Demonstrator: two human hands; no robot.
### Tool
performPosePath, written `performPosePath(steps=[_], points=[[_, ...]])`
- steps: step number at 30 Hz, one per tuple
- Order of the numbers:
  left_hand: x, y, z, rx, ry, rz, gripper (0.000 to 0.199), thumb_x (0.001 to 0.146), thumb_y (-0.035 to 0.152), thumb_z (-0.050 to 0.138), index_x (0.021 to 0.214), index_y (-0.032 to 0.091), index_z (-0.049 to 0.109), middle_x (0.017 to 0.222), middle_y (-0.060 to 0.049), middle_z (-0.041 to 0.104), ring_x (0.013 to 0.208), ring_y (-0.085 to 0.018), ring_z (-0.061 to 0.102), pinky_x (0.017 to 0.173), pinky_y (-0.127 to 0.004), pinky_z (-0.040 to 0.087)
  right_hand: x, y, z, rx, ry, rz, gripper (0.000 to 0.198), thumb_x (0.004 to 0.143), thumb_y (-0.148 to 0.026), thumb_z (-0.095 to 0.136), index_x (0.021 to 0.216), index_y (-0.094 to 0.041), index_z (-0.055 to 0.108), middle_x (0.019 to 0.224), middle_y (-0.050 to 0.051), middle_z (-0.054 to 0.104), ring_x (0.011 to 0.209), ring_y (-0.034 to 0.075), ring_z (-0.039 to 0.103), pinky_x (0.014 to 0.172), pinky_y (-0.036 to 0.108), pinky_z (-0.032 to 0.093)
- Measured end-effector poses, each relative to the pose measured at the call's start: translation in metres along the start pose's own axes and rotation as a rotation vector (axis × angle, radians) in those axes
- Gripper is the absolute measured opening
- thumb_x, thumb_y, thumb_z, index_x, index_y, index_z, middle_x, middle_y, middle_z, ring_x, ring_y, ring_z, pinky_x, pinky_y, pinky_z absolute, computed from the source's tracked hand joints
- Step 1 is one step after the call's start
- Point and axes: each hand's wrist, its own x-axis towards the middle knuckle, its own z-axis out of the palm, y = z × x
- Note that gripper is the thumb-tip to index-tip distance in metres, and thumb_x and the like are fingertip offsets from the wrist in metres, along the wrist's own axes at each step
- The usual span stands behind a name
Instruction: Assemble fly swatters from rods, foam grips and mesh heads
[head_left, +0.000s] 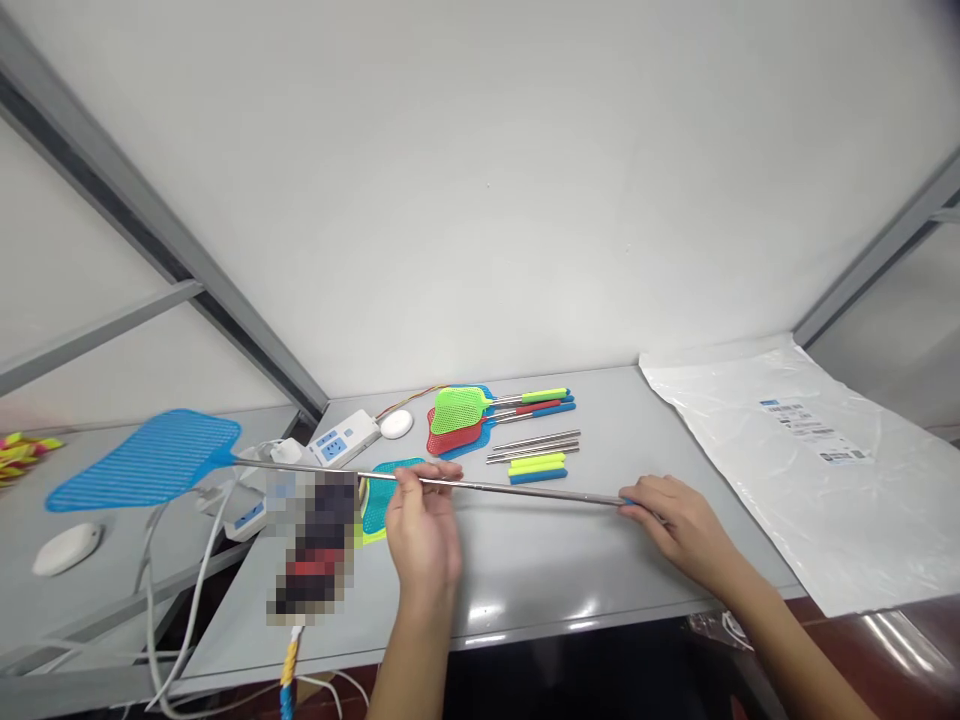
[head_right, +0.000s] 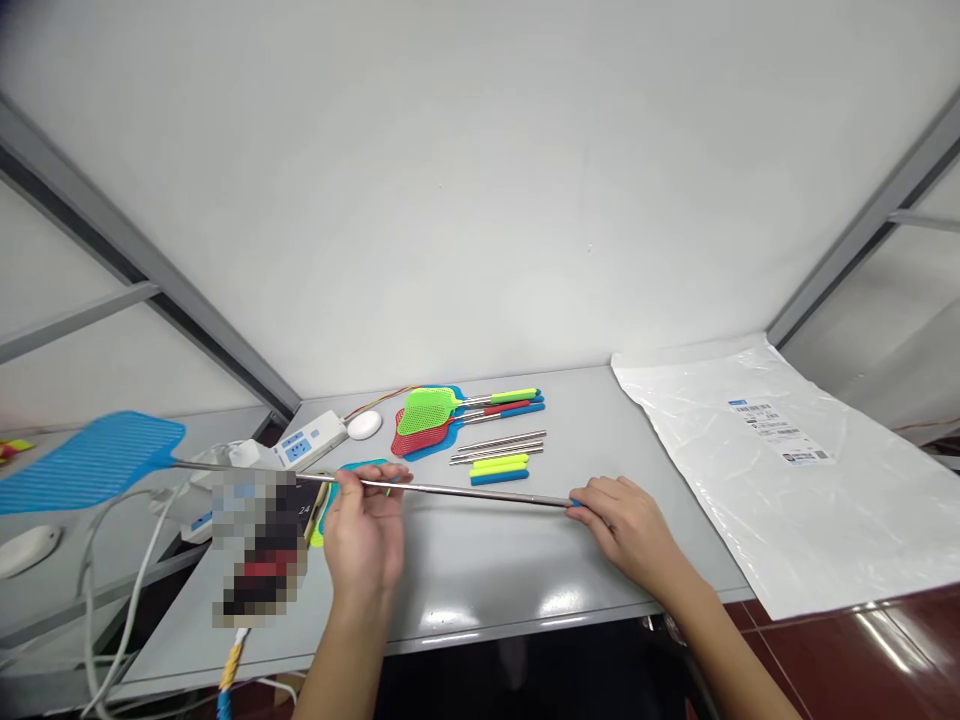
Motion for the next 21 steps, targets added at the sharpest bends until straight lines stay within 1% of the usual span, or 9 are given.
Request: performPosePath(steps=[2,4,6,8,11,13,15,19,21], points=[[0.006,0.003,-0.001,0.017,-0.043,-0.016,0.036,0.089,0.047,0.053,0.075,0.016,0.063,0.073,-0.004,0.066,0.074,-0.017,0.065,0.077,-0.034,0.051,-0.003,0.003,-0.001,0.014,0.007,0.014,0.014,0.096,-0.026,0.048,0.097,-0.02,0.06,0.079,0.003,0.062,0.07,0.015,0.054,0.067,0.029,0.037],[0.002,-0.001,0.004,0.057,-0.113,-0.065,0.037,0.09,0.048,0.053,0.079,0.015,0.066,0.08,-0.007,0.069,0.08,-0.018,0.066,0.082,-0.036,0.05,-0.002,0.001,-0.001,0.018,0.002,0.028,0.013,0.096,-0.025,0.048,0.098,-0.02,0.059,0.08,0.003,0.062,0.071,0.015,0.053,0.068,0.029,0.037],[-0.009,-0.01,0.011,0.092,-0.184,-0.128,0.038,0.091,0.047,0.051,0.083,0.014,0.068,0.087,-0.01,0.071,0.087,-0.02,0.066,0.087,-0.037,0.049,0.002,-0.004,-0.002,0.015,-0.023,0.047,0.013,0.096,-0.024,0.046,0.099,-0.02,0.058,0.082,0.003,0.062,0.072,0.015,0.053,0.068,0.03,0.037],[-0.023,-0.021,0.018,0.114,-0.25,-0.194,0.04,0.092,0.047,0.048,0.087,0.013,0.069,0.091,-0.012,0.071,0.092,-0.022,0.066,0.089,-0.039,0.048,0.008,-0.011,-0.003,0.005,-0.048,0.057,0.014,0.096,-0.025,0.046,0.102,-0.02,0.058,0.084,0.003,0.062,0.072,0.015,0.052,0.069,0.03,0.037],[-0.041,-0.034,0.024,0.152,-0.304,-0.268,0.041,0.094,0.046,0.045,0.091,0.013,0.069,0.096,-0.013,0.071,0.096,-0.024,0.065,0.087,-0.039,0.049,0.017,-0.022,-0.002,-0.03,-0.049,0.017,0.015,0.096,-0.027,0.047,0.102,-0.021,0.059,0.082,0.002,0.062,0.071,0.016,0.052,0.07,0.03,0.035],[-0.046,-0.035,0.026,0.154,-0.278,-0.26,0.041,0.094,0.046,0.045,0.088,0.013,0.069,0.095,-0.013,0.071,0.096,-0.024,0.065,0.088,-0.039,0.048,0.021,-0.027,0.0,-0.053,-0.039,-0.025,0.016,0.097,-0.027,0.046,0.098,-0.022,0.061,0.077,0.001,0.061,0.068,0.015,0.051,0.068,0.03,0.033],[-0.044,-0.03,0.026,0.13,-0.209,-0.204,0.039,0.093,0.045,0.047,0.083,0.014,0.067,0.09,-0.012,0.071,0.093,-0.023,0.066,0.089,-0.039,0.047,0.022,-0.028,0.002,-0.059,-0.027,-0.048,0.018,0.097,-0.026,0.045,0.094,-0.021,0.061,0.073,0.001,0.06,0.065,0.014,0.049,0.066,0.03,0.032],[-0.022,-0.006,0.019,0.046,-0.027,-0.047,0.037,0.091,0.046,0.05,0.074,0.016,0.061,0.077,-0.007,0.069,0.079,-0.02,0.067,0.079,-0.038,0.051,0.013,-0.016,0.0,-0.03,0.016,-0.039,0.017,0.096,-0.024,0.046,0.091,-0.02,0.062,0.072,0.001,0.059,0.065,0.014,0.048,0.065,0.029,0.031],[-0.009,0.003,0.015,0.029,0.03,-0.003,0.037,0.09,0.047,0.052,0.072,0.016,0.06,0.074,-0.005,0.067,0.075,-0.019,0.066,0.075,-0.036,0.051,0.007,-0.008,-0.001,-0.018,0.028,-0.026,0.015,0.096,-0.024,0.048,0.092,-0.019,0.062,0.073,0.001,0.06,0.066,0.013,0.049,0.065,0.029,0.031]])
